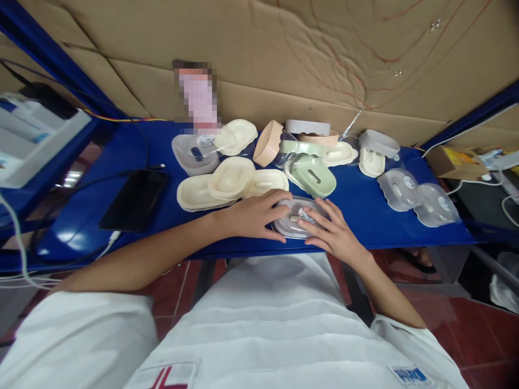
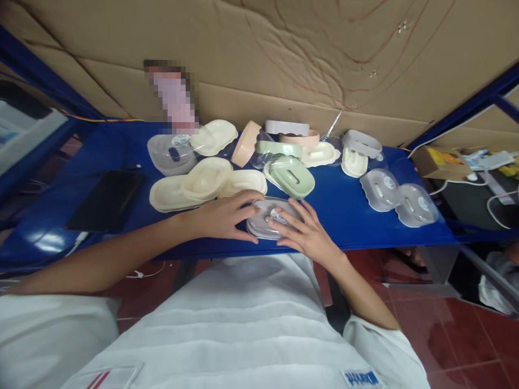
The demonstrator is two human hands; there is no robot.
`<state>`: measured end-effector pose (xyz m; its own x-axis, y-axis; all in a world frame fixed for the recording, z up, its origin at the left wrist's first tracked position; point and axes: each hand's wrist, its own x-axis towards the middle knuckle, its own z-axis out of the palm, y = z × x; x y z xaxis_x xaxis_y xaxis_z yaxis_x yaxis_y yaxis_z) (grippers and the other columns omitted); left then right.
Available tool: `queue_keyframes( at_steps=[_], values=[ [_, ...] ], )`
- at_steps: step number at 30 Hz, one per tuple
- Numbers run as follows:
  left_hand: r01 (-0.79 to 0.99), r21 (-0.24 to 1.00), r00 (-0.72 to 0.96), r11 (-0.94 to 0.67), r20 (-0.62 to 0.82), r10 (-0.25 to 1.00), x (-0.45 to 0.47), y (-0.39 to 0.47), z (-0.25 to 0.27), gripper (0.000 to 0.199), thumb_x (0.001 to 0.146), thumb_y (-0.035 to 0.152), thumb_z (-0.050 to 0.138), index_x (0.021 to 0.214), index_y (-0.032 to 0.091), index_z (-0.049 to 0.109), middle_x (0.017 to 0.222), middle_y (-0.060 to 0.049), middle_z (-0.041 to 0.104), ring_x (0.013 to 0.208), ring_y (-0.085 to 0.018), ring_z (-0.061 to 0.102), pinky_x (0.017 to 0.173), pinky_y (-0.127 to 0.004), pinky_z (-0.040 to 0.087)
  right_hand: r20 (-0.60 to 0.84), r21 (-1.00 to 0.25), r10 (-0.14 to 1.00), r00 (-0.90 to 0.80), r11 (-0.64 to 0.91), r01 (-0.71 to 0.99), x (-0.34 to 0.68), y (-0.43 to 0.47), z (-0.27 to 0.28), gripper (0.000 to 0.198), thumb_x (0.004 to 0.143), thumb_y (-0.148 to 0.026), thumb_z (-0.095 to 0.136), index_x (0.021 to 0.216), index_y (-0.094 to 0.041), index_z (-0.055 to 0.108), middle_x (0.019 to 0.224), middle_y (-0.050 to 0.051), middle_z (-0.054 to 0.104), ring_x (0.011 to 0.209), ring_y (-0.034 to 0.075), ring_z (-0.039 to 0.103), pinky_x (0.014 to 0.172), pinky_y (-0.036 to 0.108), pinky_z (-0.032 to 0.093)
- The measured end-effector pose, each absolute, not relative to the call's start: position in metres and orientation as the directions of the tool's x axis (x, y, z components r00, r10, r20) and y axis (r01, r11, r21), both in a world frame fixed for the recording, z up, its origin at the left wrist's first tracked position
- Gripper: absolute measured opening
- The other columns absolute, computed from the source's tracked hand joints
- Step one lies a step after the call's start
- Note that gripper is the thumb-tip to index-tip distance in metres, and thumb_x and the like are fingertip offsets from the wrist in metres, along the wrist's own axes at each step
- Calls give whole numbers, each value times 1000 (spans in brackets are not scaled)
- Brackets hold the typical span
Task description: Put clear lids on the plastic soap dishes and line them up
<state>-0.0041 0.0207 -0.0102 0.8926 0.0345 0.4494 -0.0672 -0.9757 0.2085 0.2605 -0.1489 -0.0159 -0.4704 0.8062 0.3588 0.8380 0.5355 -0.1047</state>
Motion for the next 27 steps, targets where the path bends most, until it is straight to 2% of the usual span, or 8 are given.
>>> queue_keyframes(
  at_steps=[4, 7, 9, 11, 16, 20, 23, 27],
  values=[
    [-87, 211, 885, -974, 465, 21, -4, 24, -11, 48, 90, 54, 84, 111, 15, 65, 139, -22, 60, 132, -35, 61, 101, -48, 62, 377, -123, 793, -479, 556, 822, 257, -150, -16, 57, 102, -35, 73, 157, -32, 59, 161, 8, 59, 164, 33, 35, 128, 61, 43],
    [-105, 228, 887, -968, 461, 12, -3, 26, -15, 47, 90, 57, 82, 106, 17, 64, 135, -20, 62, 128, -34, 62, 103, -50, 61, 367, -102, 795, -483, 551, 829, 257, -150, -18, 50, 103, -35, 72, 152, -36, 63, 159, 6, 62, 160, 33, 43, 129, 64, 41],
    [-109, 242, 883, -964, 470, 18, -3, 27, -17, 49, 90, 58, 82, 107, 17, 63, 134, -20, 62, 127, -35, 62, 103, -50, 61, 353, -108, 803, -480, 544, 832, 257, -150, -19, 50, 103, -36, 71, 152, -37, 63, 159, 6, 61, 159, 33, 43, 129, 65, 40],
    [-105, 252, 876, -962, 481, 30, -3, 28, -19, 50, 90, 58, 82, 109, 17, 62, 136, -21, 61, 128, -35, 61, 102, -50, 61, 344, -134, 816, -464, 532, 836, 257, -149, -19, 53, 103, -36, 71, 154, -37, 61, 163, 7, 56, 162, 35, 38, 129, 66, 40],
    [-80, 257, 871, -963, 487, 58, -2, 27, -19, 50, 92, 58, 80, 114, 17, 63, 135, -20, 61, 130, -35, 61, 101, -49, 61, 357, -240, 846, -397, 493, 836, 255, -146, -18, 69, 102, -39, 73, 165, -35, 46, 177, 11, 33, 166, 37, 29, 129, 65, 41],
    [-124, 214, 877, -969, 480, -6, -1, 21, -17, 50, 95, 53, 79, 124, 15, 66, 139, -21, 62, 126, -34, 65, 102, -47, 61, 370, -284, 862, -347, 461, 841, 264, -163, -14, 75, 98, -39, 76, 166, -40, 44, 174, 8, 40, 161, 37, 39, 126, 64, 46],
    [-143, 149, 881, -978, 469, -58, -1, 18, -16, 48, 99, 46, 76, 136, 17, 66, 141, -21, 63, 124, -33, 66, 107, -50, 57, 386, -246, 896, -219, 328, 912, 284, -187, -12, 73, 97, -40, 77, 164, -43, 46, 168, 8, 48, 155, 39, 47, 123, 66, 47],
    [-100, 59, 884, -993, 463, -61, 1, 16, -14, 38, 103, 35, 70, 136, 17, 68, 137, -20, 66, 125, -34, 66, 109, -51, 54, 451, -114, 888, 85, -37, 993, 322, -210, -14, 64, 100, -49, 70, 160, -33, 53, 163, 17, 53, 148, 42, 52, 118, 67, 48]
  ],
)
